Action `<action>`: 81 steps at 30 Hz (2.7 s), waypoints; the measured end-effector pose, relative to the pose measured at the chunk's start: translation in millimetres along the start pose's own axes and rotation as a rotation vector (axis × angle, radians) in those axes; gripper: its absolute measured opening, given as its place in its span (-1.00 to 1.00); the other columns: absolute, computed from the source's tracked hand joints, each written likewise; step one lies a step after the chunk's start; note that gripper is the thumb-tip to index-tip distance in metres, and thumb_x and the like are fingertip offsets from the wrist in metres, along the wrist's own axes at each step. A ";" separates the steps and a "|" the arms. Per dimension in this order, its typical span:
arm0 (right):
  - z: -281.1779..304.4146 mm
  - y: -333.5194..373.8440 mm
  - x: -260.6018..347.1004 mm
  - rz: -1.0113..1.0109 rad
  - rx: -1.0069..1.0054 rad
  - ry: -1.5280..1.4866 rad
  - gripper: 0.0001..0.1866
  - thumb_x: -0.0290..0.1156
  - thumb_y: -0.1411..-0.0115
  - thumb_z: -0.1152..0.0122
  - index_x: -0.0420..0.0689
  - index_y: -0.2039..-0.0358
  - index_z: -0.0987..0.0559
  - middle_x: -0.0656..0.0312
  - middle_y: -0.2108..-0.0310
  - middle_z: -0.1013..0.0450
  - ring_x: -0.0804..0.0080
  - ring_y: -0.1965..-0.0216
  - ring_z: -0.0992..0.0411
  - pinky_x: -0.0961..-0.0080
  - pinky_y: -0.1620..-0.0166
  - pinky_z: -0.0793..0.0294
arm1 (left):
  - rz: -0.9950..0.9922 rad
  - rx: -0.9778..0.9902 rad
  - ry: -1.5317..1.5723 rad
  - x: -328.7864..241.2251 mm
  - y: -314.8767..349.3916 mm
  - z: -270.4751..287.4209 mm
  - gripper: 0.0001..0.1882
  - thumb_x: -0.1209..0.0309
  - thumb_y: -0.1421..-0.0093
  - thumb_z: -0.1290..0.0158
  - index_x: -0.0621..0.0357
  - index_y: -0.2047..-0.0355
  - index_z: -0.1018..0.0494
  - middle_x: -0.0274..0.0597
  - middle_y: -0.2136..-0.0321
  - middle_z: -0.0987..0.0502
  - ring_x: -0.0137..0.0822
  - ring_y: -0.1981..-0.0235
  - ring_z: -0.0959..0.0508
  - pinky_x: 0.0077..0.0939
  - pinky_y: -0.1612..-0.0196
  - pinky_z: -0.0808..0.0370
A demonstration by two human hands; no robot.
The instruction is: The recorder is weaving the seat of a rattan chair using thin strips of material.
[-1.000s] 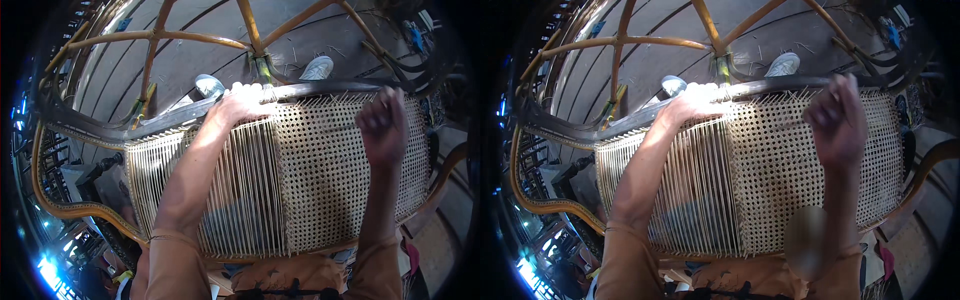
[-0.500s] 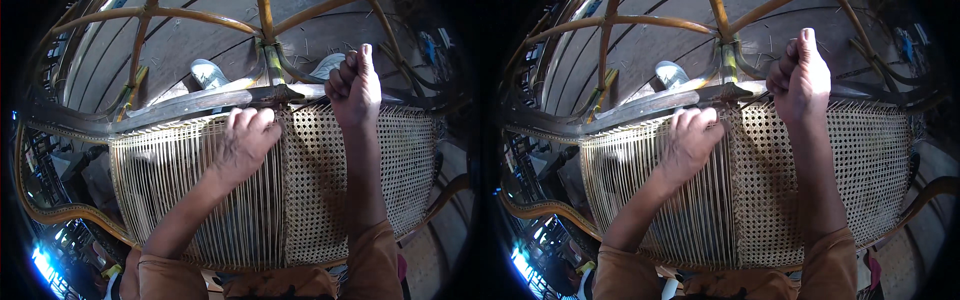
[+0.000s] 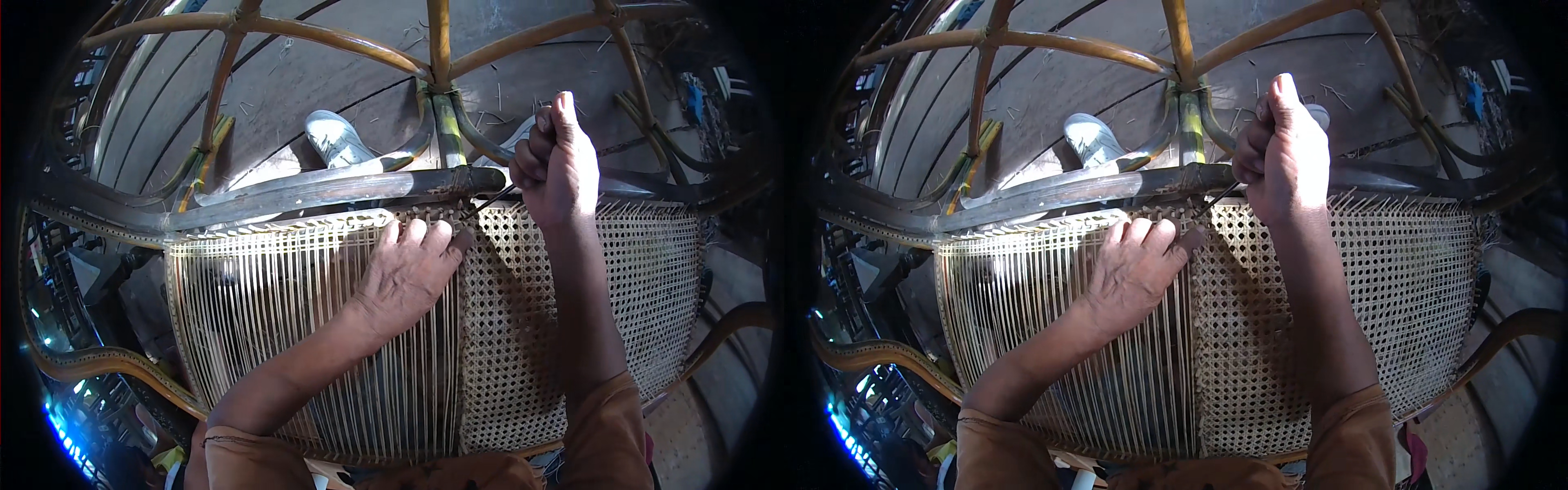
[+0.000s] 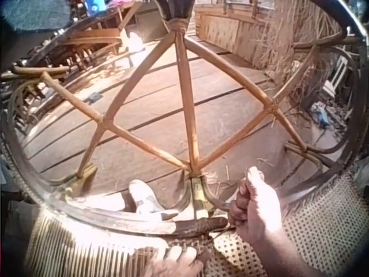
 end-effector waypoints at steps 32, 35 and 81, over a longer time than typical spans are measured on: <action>-79.5 55.4 56.1 0.370 0.349 0.287 -0.58 -0.08 -0.24 -0.09 -0.09 0.65 -0.42 0.46 0.77 -0.19 0.73 0.74 -0.11 0.72 0.66 -0.05 | 0.152 -0.152 -0.049 -5.7 -2.3 -4.2 -0.70 0.41 -0.08 0.08 0.11 0.13 -0.32 -0.27 0.39 -0.39 -0.29 0.26 -0.42 -0.22 0.19 -0.30; -52.3 35.5 46.8 0.227 0.084 0.237 -0.56 -0.05 -0.31 0.09 -0.02 0.63 -0.25 0.45 0.80 0.05 0.66 0.81 0.11 0.60 0.72 0.14 | 0.063 -0.144 0.077 -4.5 -1.4 0.2 -0.67 0.50 -0.06 0.08 0.09 0.11 -0.36 -0.24 0.32 -0.37 -0.28 0.27 -0.37 -0.29 0.20 -0.32; 4.3 26.6 35.3 0.245 -0.027 0.151 -0.58 -0.07 -0.34 0.16 -0.05 0.59 -0.26 0.45 0.77 0.05 0.65 0.77 0.11 0.62 0.67 0.10 | 0.044 -0.115 0.067 12.2 -30.2 11.8 -0.67 0.52 -0.09 0.01 0.04 0.10 -0.49 -0.11 -0.03 -0.32 -0.03 -0.07 -0.30 -0.14 -0.04 -0.29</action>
Point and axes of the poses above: each hand's wrist, its own y-axis away from the middle knuckle, its own z-axis out of the back of the hand, x = y × z, the point moved 5 cm from there along -y, towards the middle knuckle
